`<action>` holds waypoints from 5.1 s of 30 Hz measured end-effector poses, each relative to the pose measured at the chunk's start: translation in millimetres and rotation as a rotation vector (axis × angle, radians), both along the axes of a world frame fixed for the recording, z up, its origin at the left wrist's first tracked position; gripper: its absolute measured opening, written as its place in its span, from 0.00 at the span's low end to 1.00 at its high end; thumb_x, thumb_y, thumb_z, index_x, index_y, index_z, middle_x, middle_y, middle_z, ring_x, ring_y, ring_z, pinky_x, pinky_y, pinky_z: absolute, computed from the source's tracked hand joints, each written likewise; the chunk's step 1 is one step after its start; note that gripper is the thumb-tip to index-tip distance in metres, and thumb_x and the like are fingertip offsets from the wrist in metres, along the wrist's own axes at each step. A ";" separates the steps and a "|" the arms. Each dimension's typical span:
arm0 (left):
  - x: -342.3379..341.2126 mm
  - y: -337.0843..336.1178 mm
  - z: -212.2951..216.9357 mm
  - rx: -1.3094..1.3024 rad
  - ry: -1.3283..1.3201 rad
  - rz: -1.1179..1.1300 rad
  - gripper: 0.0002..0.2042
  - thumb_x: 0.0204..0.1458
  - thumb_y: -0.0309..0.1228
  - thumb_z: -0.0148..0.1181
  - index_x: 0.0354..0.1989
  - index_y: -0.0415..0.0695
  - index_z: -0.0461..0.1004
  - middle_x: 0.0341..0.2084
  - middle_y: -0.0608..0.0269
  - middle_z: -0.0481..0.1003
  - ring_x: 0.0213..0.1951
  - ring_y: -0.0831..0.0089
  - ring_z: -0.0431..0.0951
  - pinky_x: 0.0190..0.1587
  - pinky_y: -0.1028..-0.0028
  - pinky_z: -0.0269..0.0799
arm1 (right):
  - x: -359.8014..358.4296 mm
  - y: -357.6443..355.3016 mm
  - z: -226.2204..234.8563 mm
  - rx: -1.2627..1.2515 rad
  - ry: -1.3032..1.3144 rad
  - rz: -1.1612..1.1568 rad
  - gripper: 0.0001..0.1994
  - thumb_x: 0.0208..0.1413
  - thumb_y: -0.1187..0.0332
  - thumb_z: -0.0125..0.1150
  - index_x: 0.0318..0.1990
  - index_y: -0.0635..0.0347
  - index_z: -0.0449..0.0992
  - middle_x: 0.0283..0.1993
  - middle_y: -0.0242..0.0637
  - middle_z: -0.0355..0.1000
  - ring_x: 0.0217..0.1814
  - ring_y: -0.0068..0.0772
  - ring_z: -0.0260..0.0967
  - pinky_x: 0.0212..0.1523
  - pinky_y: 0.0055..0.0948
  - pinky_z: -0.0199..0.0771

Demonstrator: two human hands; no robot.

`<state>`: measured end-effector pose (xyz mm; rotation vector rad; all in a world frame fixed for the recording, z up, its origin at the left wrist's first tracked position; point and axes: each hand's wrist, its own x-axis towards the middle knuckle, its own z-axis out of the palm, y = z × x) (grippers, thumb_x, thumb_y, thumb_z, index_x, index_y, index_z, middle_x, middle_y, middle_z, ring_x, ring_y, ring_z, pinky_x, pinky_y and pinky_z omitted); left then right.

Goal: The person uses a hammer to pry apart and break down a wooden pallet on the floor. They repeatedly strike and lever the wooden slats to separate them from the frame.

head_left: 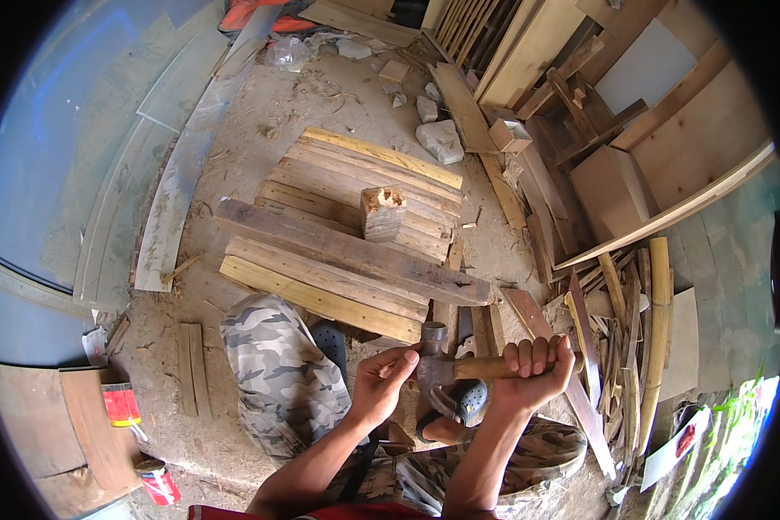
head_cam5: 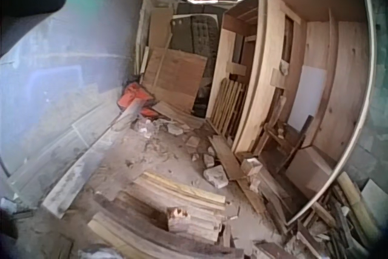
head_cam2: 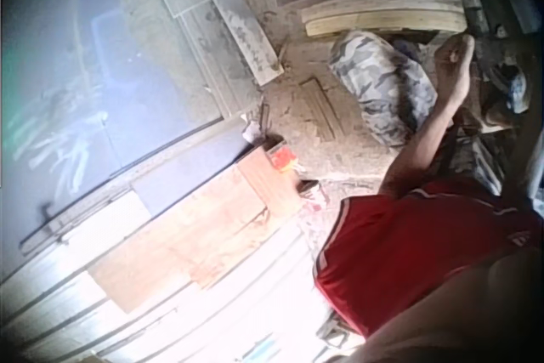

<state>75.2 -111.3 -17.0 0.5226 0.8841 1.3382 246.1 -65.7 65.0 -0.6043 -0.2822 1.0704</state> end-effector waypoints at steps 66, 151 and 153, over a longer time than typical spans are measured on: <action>-44.9 32.9 -21.9 -0.194 0.008 0.410 0.15 0.64 0.42 0.57 0.47 0.42 0.75 0.39 0.65 0.78 0.32 0.82 0.71 0.35 0.78 0.66 | -38.3 31.7 25.7 0.041 -0.774 0.453 0.07 0.54 0.78 0.58 0.24 0.64 0.70 0.17 0.35 0.68 0.16 0.22 0.64 0.17 0.26 0.65; 57.1 46.0 19.5 -0.257 -0.126 0.354 0.21 0.57 0.40 0.64 0.53 0.44 0.65 0.50 0.58 0.70 0.49 0.65 0.76 0.50 0.65 0.81 | 42.4 -66.3 -73.1 -0.096 -0.260 -0.016 0.14 0.51 0.71 0.64 0.22 0.59 0.63 0.21 0.36 0.66 0.20 0.27 0.62 0.25 0.28 0.65; 57.1 42.8 9.0 -0.280 -0.153 0.316 0.16 0.56 0.36 0.66 0.47 0.45 0.69 0.43 0.62 0.73 0.42 0.67 0.79 0.43 0.68 0.83 | 41.0 -66.1 -75.2 -0.111 -0.273 -0.019 0.14 0.50 0.71 0.65 0.22 0.60 0.63 0.20 0.35 0.66 0.20 0.26 0.62 0.24 0.28 0.65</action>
